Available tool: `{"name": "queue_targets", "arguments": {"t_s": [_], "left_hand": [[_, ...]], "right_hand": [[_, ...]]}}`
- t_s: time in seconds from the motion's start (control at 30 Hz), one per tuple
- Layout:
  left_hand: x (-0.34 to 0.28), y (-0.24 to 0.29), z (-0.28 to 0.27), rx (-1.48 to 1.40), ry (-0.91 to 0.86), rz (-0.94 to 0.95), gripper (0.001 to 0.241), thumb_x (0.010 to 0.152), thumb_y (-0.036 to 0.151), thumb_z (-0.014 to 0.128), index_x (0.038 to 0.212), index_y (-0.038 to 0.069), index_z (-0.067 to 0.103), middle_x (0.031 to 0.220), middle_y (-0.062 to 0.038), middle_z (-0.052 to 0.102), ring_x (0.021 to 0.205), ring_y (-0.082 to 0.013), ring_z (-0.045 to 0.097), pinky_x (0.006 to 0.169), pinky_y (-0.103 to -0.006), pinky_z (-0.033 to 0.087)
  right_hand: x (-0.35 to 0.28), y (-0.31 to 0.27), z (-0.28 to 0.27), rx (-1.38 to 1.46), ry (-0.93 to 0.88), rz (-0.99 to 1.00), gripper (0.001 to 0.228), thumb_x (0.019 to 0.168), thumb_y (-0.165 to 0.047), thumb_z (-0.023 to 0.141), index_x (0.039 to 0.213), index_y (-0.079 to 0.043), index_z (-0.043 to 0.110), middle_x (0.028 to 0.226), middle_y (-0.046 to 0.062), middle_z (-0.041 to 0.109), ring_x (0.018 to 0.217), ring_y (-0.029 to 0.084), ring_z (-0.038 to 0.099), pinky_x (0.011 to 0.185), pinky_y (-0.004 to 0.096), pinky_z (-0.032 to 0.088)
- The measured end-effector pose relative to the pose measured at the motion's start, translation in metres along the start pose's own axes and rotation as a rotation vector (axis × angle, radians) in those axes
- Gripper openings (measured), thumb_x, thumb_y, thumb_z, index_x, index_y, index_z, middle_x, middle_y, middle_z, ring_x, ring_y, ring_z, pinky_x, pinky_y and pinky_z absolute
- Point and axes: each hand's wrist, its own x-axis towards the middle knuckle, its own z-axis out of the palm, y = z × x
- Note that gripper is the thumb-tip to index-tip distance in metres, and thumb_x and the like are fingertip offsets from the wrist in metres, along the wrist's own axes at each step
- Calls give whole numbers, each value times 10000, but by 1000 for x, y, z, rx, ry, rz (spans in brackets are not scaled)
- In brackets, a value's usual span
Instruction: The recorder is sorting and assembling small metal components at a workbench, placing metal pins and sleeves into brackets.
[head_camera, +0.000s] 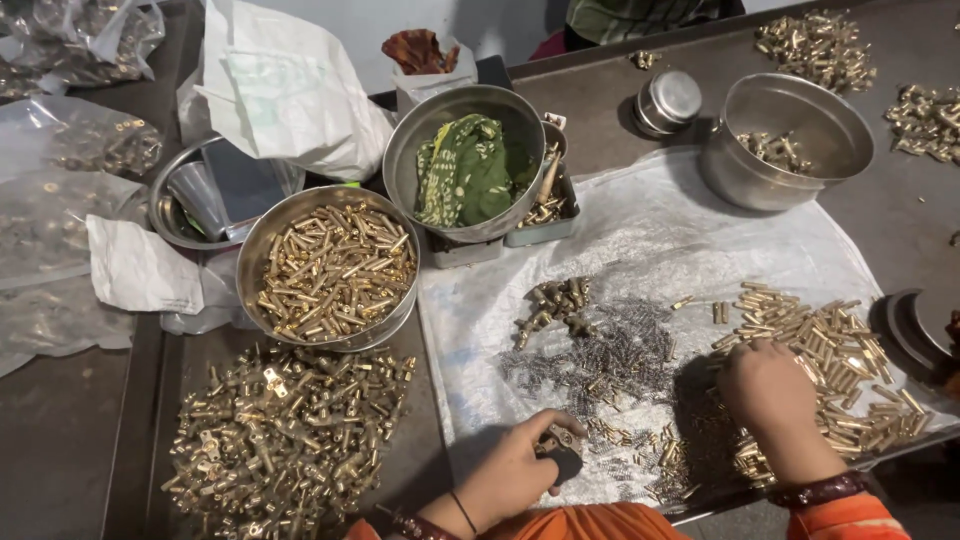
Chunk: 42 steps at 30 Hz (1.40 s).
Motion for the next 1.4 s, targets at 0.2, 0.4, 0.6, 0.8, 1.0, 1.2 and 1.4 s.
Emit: {"name": "queue_targets", "arguments": {"t_s": [0.2, 0.4, 0.6, 0.8, 1.0, 1.2, 1.4], "left_hand": [[9, -12, -2, 92, -5, 46, 294, 890, 22, 648, 1159, 51, 763, 956, 17, 727, 741, -44, 591, 636, -212, 486], [4, -6, 9, 300, 82, 208, 300, 733, -13, 633, 1027, 4, 689, 876, -36, 725, 824, -99, 661, 749, -250, 526], [-5, -6, 14, 360, 66, 238, 261, 763, -7, 641, 1018, -15, 696, 835, -92, 700, 805, -106, 641, 743, -267, 518], [-12, 4, 18, 327, 11, 228, 258, 818, -6, 632, 1059, 4, 725, 835, -58, 713, 799, -63, 632, 735, -257, 517], [-10, 7, 20, 283, -20, 179, 244, 840, -3, 653, 1068, 22, 734, 834, -37, 702, 796, -65, 602, 727, -263, 505], [-3, -7, 17, 208, -3, 173, 154, 844, 37, 740, 995, 4, 741, 882, -4, 709, 822, -71, 647, 745, -256, 531], [5, -41, 9, -187, -167, 20, 149, 947, 61, 672, 1076, -2, 712, 907, -39, 705, 782, -97, 662, 722, -238, 534]], "right_hand": [[-67, -63, -75, 1702, -321, 130, 290, 920, -111, 668, 1194, -66, 753, 1062, 97, 796, 951, 186, 724, 878, 363, 569], [-100, -108, -66, 1956, -424, 33, 220, 855, -20, 724, 1059, 57, 754, 937, 132, 786, 870, 191, 742, 864, 352, 595], [-107, -105, -68, 1981, -424, 63, 211, 848, 2, 722, 1048, 65, 749, 905, 115, 770, 853, 182, 722, 855, 343, 592], [-109, -101, -60, 2073, -414, 61, 213, 865, -4, 713, 1060, 80, 732, 912, 124, 749, 851, 192, 709, 846, 351, 582], [-113, -100, -72, 1884, -414, -53, 208, 849, -12, 730, 1051, 33, 742, 924, 106, 769, 889, 183, 740, 850, 344, 603], [-117, -103, -94, 1566, -71, -423, 179, 825, -42, 788, 999, -10, 757, 1025, 70, 768, 974, 158, 736, 852, 307, 592], [-108, -93, -70, 1709, -279, -391, 235, 829, -12, 758, 1064, -5, 756, 1045, 104, 777, 1021, 200, 728, 936, 353, 570]]}}
